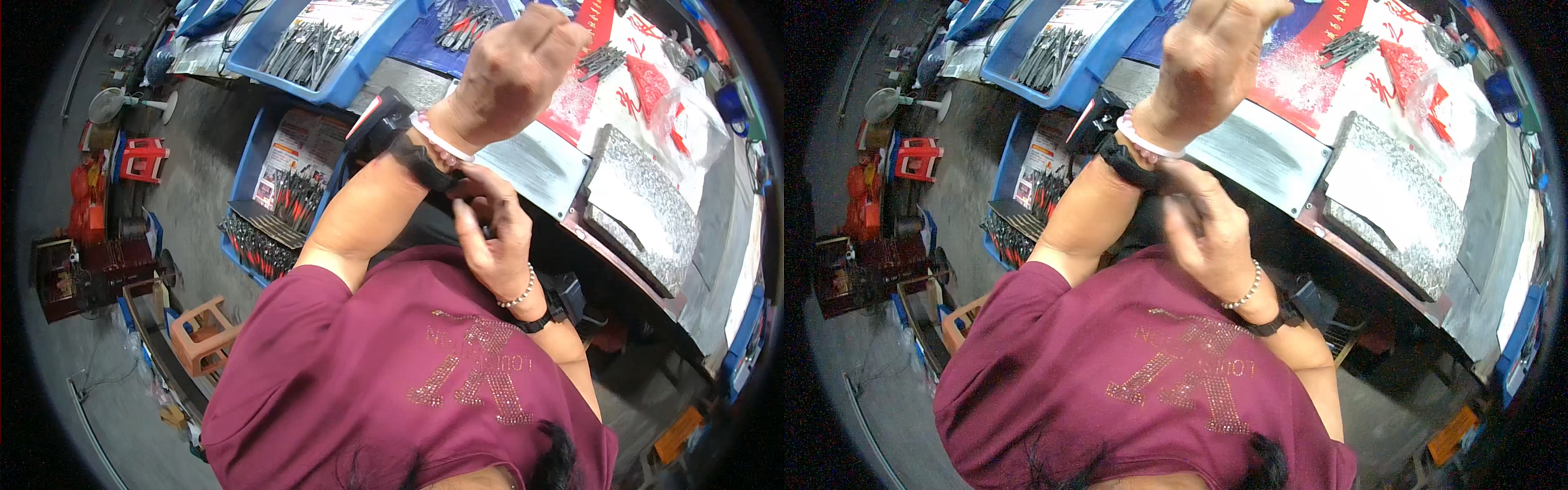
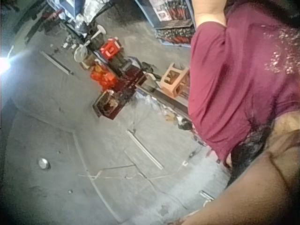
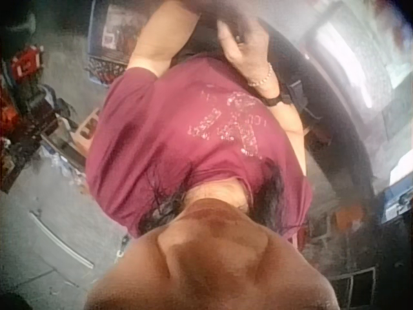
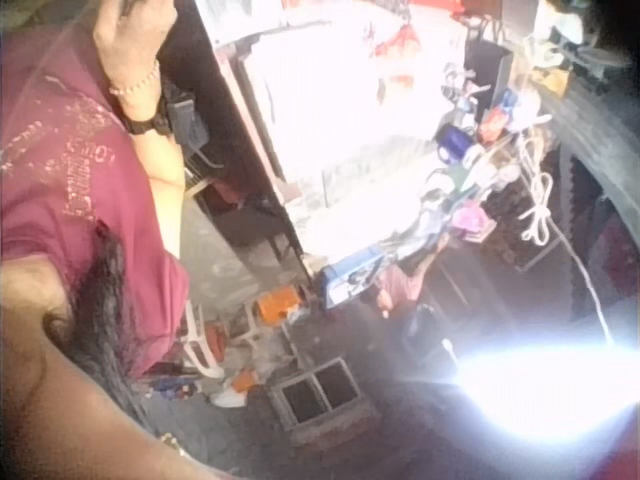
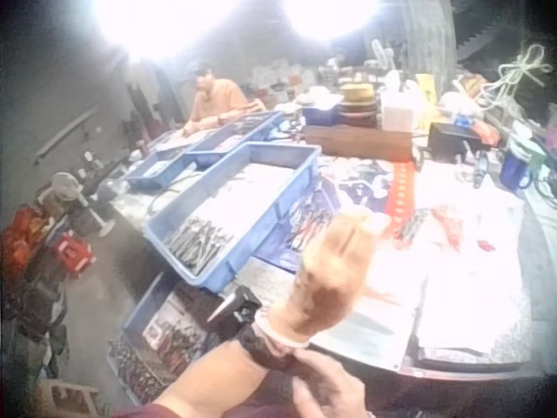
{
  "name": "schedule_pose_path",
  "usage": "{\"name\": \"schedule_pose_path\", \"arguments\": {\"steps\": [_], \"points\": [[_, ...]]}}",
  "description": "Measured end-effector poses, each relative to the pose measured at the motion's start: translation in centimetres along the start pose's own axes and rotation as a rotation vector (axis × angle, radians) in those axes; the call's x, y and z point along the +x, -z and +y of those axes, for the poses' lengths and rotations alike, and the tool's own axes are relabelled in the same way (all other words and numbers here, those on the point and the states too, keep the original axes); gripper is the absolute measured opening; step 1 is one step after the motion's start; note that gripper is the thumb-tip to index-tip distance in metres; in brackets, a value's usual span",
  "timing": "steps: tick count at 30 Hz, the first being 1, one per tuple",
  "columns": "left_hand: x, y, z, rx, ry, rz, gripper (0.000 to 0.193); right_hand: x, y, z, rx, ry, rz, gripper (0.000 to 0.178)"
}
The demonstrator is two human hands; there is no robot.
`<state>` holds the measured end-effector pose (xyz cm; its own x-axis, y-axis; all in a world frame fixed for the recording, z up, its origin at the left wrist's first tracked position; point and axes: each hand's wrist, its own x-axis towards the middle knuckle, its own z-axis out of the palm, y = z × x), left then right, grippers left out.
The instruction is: The person repeatedly sharpens small metal rods by hand using a rectangular sharpening stone. They pick up rods from a blue tray, rub them against the stone, inspect the edges, and place them back on the work surface. The process is repeated for multiple rods.
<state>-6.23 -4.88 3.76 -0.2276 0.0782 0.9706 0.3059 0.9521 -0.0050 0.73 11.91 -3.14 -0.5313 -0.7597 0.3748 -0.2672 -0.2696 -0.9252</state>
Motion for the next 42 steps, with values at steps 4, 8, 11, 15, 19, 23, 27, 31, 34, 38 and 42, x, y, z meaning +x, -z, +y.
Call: {"name": "schedule_pose_path", "arguments": {"steps": [4,8,11,15,19,23,27,31,34,38,42], "points": [[-0.9,0.1,1.1,0.014,0.071,-0.117,0.023,0.0,-0.2,-1.0,-0.094,0.024,-0.095,0.056],[-0.7,0.4,1.4,0.054,0.069,-0.147,0.019,-0.2,0.0,-2.0,-0.121,0.091,-0.063,0.059],[-0.6,0.4,1.7,0.088,0.088,-0.251,0.015,0.2,-0.1,-2.0,-0.125,0.083,-0.072,0.057],[-1.0,0.1,2.2,0.078,0.061,-0.308,0.017,0.4,-0.5,-2.5,-0.094,0.008,-0.111,0.054],[-1.6,0.5,2.6,0.051,0.104,-0.388,0.027,-0.2,-0.4,-3.7,-0.014,-0.115,-0.34,0.061],[-2.0,0.7,2.3,0.056,0.164,-0.448,0.023,-0.2,-0.3,-3.7,-0.029,-0.133,-0.275,0.057],[-2.2,0.4,2.2,-0.073,0.282,-0.304,0.023,0.1,-0.3,-3.0,-0.102,-0.057,-0.198,0.052],[-2.1,0.2,2.5,-0.24,0.43,-0.249,0.02,0.0,0.0,-2.9,-0.087,-0.056,-0.178,0.047],[-1.6,1.1,2.6,-0.485,0.804,-0.256,0.013,-0.2,1.2,-3.0,-0.074,-0.058,-0.08,0.034],[-1.0,2.2,1.6,-1.467,1.436,0.104,0.012,-1.6,4.6,-3.9,-0.099,-0.188,-0.076,0.018],[-1.6,2.9,1.4,-1.946,1.702,0.147,0.013,-2.9,6.8,-4.8,0.008,-0.309,0.043,0.014]]}}
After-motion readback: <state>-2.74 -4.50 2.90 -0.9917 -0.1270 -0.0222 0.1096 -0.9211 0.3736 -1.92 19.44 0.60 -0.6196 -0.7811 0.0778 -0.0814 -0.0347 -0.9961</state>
